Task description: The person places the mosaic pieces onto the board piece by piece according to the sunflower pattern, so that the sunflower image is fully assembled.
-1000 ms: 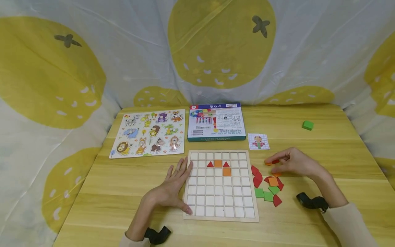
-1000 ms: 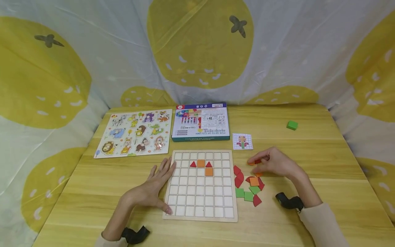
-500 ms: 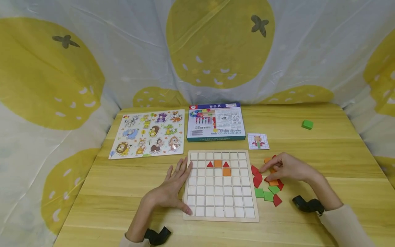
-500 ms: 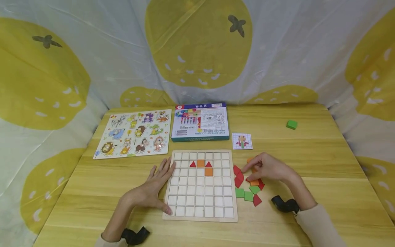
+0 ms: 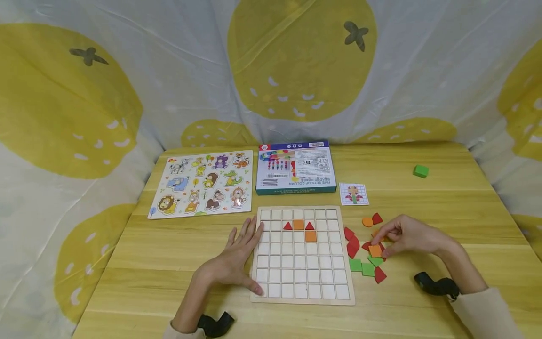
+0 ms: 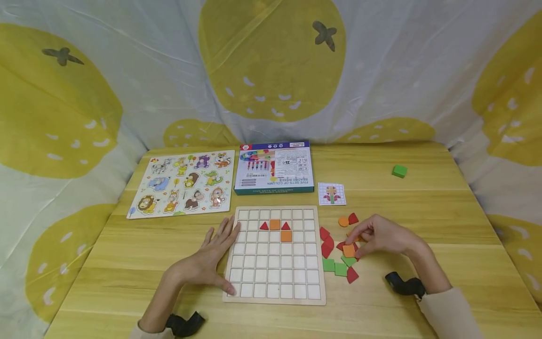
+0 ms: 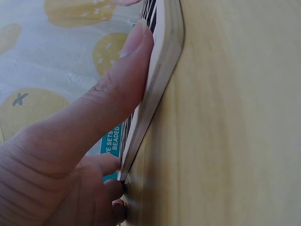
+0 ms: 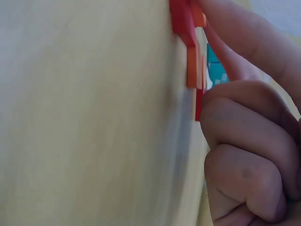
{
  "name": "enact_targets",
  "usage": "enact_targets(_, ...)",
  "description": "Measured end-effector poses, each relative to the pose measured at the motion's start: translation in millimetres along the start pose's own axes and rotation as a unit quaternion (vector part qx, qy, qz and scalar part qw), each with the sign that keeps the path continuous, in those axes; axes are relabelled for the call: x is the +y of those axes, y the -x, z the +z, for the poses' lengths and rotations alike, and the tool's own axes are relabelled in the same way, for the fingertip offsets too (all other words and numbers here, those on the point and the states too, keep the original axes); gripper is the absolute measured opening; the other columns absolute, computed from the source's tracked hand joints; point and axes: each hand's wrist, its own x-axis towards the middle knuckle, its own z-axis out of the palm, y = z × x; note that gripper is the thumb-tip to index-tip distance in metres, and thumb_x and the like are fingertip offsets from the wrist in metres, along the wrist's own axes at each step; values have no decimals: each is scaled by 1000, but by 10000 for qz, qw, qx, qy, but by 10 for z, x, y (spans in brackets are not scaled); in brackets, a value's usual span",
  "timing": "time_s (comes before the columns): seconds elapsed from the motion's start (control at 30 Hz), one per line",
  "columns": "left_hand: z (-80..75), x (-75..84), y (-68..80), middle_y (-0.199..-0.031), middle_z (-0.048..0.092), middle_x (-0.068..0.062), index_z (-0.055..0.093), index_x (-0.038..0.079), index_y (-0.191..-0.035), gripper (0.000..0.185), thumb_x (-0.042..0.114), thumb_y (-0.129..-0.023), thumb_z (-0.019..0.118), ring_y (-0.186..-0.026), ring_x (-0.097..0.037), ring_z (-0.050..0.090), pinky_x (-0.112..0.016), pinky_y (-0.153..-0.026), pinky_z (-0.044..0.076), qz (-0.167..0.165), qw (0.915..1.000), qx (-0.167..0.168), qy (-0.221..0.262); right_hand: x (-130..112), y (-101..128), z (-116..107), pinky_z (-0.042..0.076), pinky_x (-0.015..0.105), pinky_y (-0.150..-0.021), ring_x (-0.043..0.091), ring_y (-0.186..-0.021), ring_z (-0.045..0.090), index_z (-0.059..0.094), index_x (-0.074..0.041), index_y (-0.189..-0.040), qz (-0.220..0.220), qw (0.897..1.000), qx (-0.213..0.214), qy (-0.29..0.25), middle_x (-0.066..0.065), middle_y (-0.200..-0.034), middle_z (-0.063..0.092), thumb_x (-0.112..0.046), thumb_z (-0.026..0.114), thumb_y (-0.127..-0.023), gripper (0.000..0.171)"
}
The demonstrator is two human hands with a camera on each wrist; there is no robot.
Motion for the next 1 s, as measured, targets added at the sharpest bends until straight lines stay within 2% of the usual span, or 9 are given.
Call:
enact_targets(0.17, -4, 2, -3, -173, -21, -15, -4, 6, -166, 153, 51, -60, 97, -160, -38, -18, -65, -128, -9, 25, 10000, 30, -2, -30, -59, 39, 28, 24, -50, 6, -57, 31, 78, -6, -104, 186, 9988, 402, 200, -5, -63, 31, -16, 87, -82, 26)
enact_targets(0.4, -6, 0, -3, -173, -21, -15, -4, 7, -166, 153, 51, -60, 97, -160, -38, -18, -65, -128, -9, 17, 10000, 23, 15, -62, -65, 25, 29, 26, -51, 8, -59, 33, 76, -5, -100, 311, 9946, 935, 327, -4, -66, 34, -18, 89, -79, 28)
enact_targets(0.57, -1, -5, 3, -173, -21, -15, -4, 7, -166, 154, 51, -60, 97, -160, -38, -19, -65, -128, -10, 5, 10000, 41, 36, 14, -7, -46, 29, 27, -50, 7, -57, 28, 75, -5, -102, 142, 9969, 725, 259, -4, -64, 27, -16, 88, -80, 29)
enact_targets(0.73, 0, -9, 5, -173, -21, -15, -4, 7, -166, 154, 51, -59, 97, -160, -37, -19, -65, -128, -10, -6, 10000, 38, 59, 71, 5, -80, 28, 23, -48, 5, -56, 28, 75, -3, -101, -115, 9991, 374, 163, -6, -64, 31, -11, 86, -81, 24)
enact_targets(0.83, 2, -13, 0, -173, -21, -15, -4, 7, -166, 154, 52, -59, 97, -161, -37, -19, -65, -128, -9, -3, 10000, 31, 39, 69, -10, -78, 29, 24, -49, 5, -56, 30, 76, -5, -99, -67, 9987, 459, 201, -7, -64, 32, -13, 86, -83, 21)
enact_targets(1.0, 2, -12, -3, -173, -21, -14, -4, 7, -166, 154, 52, -60, 97, -161, -37, -19, -65, -128, -9, 9, 10000, 26, 15, 28, -29, -69, 30, 26, -51, 4, -58, 32, 76, -6, -99, 105, 9954, 868, 389, -6, -63, 34, -19, 86, -83, 23)
